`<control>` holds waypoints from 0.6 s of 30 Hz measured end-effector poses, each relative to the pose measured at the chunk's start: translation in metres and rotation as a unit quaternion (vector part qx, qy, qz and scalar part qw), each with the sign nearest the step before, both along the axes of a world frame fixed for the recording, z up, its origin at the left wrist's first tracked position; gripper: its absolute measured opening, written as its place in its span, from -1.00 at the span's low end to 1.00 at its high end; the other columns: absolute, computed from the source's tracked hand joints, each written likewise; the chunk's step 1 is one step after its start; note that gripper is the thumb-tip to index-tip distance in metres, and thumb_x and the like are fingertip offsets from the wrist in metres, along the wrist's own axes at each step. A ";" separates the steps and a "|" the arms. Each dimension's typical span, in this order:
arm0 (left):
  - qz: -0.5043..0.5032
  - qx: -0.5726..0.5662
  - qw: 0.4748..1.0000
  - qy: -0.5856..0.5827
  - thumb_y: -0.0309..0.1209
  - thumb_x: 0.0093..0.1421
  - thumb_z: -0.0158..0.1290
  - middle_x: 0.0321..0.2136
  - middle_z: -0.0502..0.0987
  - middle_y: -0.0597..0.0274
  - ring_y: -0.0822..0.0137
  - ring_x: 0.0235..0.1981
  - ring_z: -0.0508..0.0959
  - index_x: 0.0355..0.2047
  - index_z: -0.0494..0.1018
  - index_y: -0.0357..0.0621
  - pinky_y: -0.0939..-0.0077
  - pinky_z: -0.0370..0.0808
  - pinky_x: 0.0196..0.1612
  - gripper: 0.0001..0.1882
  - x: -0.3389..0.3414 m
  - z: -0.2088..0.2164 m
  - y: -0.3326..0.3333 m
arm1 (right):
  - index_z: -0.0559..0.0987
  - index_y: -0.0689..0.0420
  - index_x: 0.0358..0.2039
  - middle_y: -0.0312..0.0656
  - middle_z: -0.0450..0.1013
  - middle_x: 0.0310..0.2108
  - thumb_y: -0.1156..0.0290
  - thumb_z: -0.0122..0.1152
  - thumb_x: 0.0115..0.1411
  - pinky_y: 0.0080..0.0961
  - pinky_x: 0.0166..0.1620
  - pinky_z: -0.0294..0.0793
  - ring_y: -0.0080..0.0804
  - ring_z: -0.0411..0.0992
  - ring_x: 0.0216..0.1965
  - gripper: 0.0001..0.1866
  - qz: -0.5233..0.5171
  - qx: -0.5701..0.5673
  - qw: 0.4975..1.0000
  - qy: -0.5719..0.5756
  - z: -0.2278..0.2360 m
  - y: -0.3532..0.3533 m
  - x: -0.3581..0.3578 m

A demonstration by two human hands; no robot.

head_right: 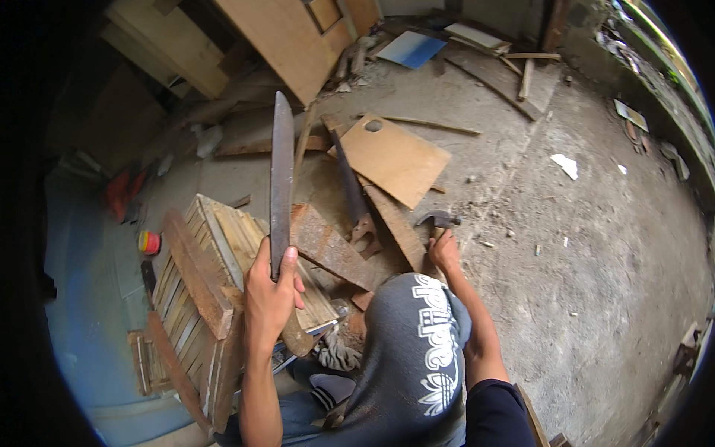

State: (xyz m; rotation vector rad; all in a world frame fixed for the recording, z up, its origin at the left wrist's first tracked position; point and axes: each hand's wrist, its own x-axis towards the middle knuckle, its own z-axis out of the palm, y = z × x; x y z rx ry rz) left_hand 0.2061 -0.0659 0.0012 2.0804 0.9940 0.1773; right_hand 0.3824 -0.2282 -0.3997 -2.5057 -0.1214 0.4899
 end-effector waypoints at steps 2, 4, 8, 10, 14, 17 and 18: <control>-0.004 -0.008 1.000 -0.001 -0.22 0.35 -0.08 -0.74 0.41 0.15 0.27 -0.75 0.50 -0.21 0.34 -0.20 0.34 0.41 -0.62 -0.73 -0.004 0.000 0.006 | 0.33 0.37 -0.10 0.26 0.45 -0.23 0.20 0.15 0.15 0.03 -0.09 0.43 0.24 0.45 -0.15 -0.51 0.006 0.033 0.998 -0.058 -0.012 0.006 0.002; -0.005 -0.008 1.000 0.009 -0.20 0.34 -0.07 -0.71 0.43 0.11 0.23 -0.73 0.51 -0.23 0.34 -0.20 0.28 0.43 -0.57 -0.72 -0.008 0.000 0.012 | 0.33 0.40 -0.12 0.30 0.43 -0.23 0.28 0.12 0.12 0.06 -0.12 0.41 0.30 0.42 -0.18 -0.55 -0.026 0.039 0.999 -0.011 -0.016 0.011 0.005; -0.019 0.052 0.998 -0.017 -0.22 0.32 -0.04 -0.55 0.49 -0.13 -0.15 -0.44 0.55 -0.19 0.37 -0.27 0.08 0.42 -0.34 -0.69 -0.014 -0.006 0.021 | 0.33 0.41 -0.17 0.28 0.40 -0.28 0.40 0.07 0.09 0.03 -0.16 0.38 0.27 0.39 -0.24 -0.63 -0.112 0.083 0.984 -0.107 -0.027 0.012 0.000; -0.020 0.065 0.998 -0.010 -0.24 0.31 -0.04 -0.50 0.49 -0.20 -0.24 -0.34 0.52 -0.18 0.38 -0.30 0.03 0.40 -0.27 -0.69 -0.018 -0.008 0.023 | 0.32 0.35 -0.16 0.16 0.36 -0.32 0.45 0.02 0.06 -0.07 -0.15 0.36 0.13 0.40 -0.28 -0.66 -0.177 0.210 0.951 -0.142 -0.024 0.003 0.003; -0.067 0.228 0.970 -0.043 -0.29 0.29 -0.01 -0.12 0.41 -0.20 -0.20 -0.32 0.51 -0.14 0.39 -0.35 0.02 0.41 -0.24 -0.68 -0.025 -0.012 0.023 | 0.40 0.26 -0.14 0.10 0.49 -0.37 0.35 0.11 0.16 -0.16 -0.22 0.42 0.01 0.49 -0.34 -0.69 -0.271 0.185 0.914 -0.239 0.041 -0.030 0.045; -0.069 0.230 0.969 -0.051 -0.29 0.29 -0.02 -0.05 0.37 -0.15 -0.20 -0.23 0.51 -0.12 0.39 -0.34 0.06 0.45 -0.15 -0.68 -0.025 -0.014 0.017 | 0.42 0.10 -0.53 -0.29 0.36 -0.61 0.24 0.22 0.20 -0.49 -0.57 0.32 -0.53 0.33 -0.63 -0.72 -0.202 0.281 0.935 -0.078 0.154 -0.063 0.100; -0.066 0.223 0.971 -0.063 -0.30 0.29 -0.02 -0.06 0.38 -0.14 -0.19 -0.20 0.50 -0.11 0.40 -0.32 0.08 0.45 -0.13 -0.69 -0.025 -0.013 0.015 | 0.35 0.00 -0.57 -0.45 0.28 -0.63 0.22 0.24 0.22 -0.67 -0.64 0.21 -0.73 0.22 -0.68 -0.68 -0.142 0.378 0.914 -0.037 0.194 -0.069 0.108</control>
